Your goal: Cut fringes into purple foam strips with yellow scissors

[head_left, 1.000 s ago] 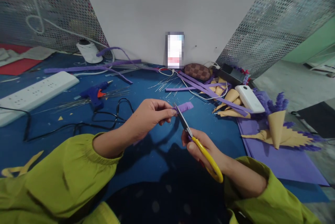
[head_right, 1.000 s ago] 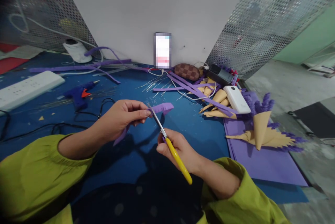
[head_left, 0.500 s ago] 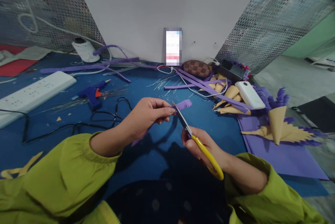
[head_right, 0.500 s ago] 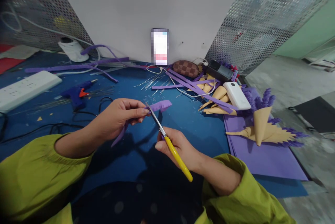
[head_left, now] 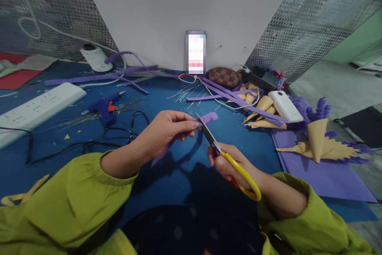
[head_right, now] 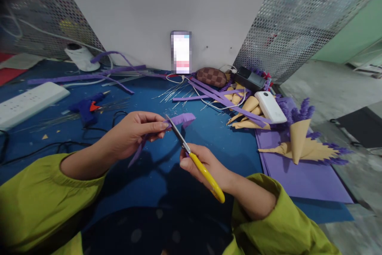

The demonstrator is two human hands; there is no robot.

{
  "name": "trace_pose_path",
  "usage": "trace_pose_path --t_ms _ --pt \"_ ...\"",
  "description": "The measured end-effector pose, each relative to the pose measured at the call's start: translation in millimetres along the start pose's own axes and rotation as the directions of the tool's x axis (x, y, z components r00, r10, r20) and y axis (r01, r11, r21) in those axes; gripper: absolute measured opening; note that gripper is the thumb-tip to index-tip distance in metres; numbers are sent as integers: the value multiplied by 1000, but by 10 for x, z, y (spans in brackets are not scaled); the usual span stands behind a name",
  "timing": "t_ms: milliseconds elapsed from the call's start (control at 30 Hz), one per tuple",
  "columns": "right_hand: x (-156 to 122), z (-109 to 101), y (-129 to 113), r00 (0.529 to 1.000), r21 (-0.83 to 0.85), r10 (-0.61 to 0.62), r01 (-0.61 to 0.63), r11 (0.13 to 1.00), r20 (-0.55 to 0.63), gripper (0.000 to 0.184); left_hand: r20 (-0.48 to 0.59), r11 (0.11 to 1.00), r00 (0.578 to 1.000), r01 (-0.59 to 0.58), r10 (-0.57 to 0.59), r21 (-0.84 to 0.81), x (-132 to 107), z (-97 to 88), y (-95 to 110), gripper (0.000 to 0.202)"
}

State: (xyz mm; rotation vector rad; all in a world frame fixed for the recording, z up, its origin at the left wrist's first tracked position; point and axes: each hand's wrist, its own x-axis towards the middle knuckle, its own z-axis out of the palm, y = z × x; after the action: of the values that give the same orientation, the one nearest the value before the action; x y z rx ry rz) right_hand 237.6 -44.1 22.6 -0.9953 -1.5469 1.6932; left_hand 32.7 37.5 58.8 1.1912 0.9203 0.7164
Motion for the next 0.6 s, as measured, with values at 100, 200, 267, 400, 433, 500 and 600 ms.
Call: trace_pose_path --t_ms 100,200,267,400,433,500,600 --pt "26 -2 14 994 -216 -87 70 974 -69 46 -26 1000 999 -20 20 -2 0 7 -10 16" --pt "48 -7 45 983 -327 -165 129 936 -86 48 -55 998 997 -48 50 44 -8 18 2 16" --pt "55 -11 77 972 -403 -208 149 903 -106 49 -83 996 994 -64 69 63 -12 23 12 17" --pt "56 -15 125 962 -544 -232 119 830 -143 50 -112 994 989 -85 93 68 -12 25 10 19" --pt "55 -14 128 961 -556 -230 111 824 -150 50 -109 994 990 -85 92 69 -12 26 6 19" --pt "55 -10 126 960 -563 -233 109 819 -153 51 -103 994 991 -81 88 71 -11 30 0 19" --pt "56 -2 117 961 -557 -238 123 822 -140 52 -96 994 992 -80 86 69 -12 41 -1 19"
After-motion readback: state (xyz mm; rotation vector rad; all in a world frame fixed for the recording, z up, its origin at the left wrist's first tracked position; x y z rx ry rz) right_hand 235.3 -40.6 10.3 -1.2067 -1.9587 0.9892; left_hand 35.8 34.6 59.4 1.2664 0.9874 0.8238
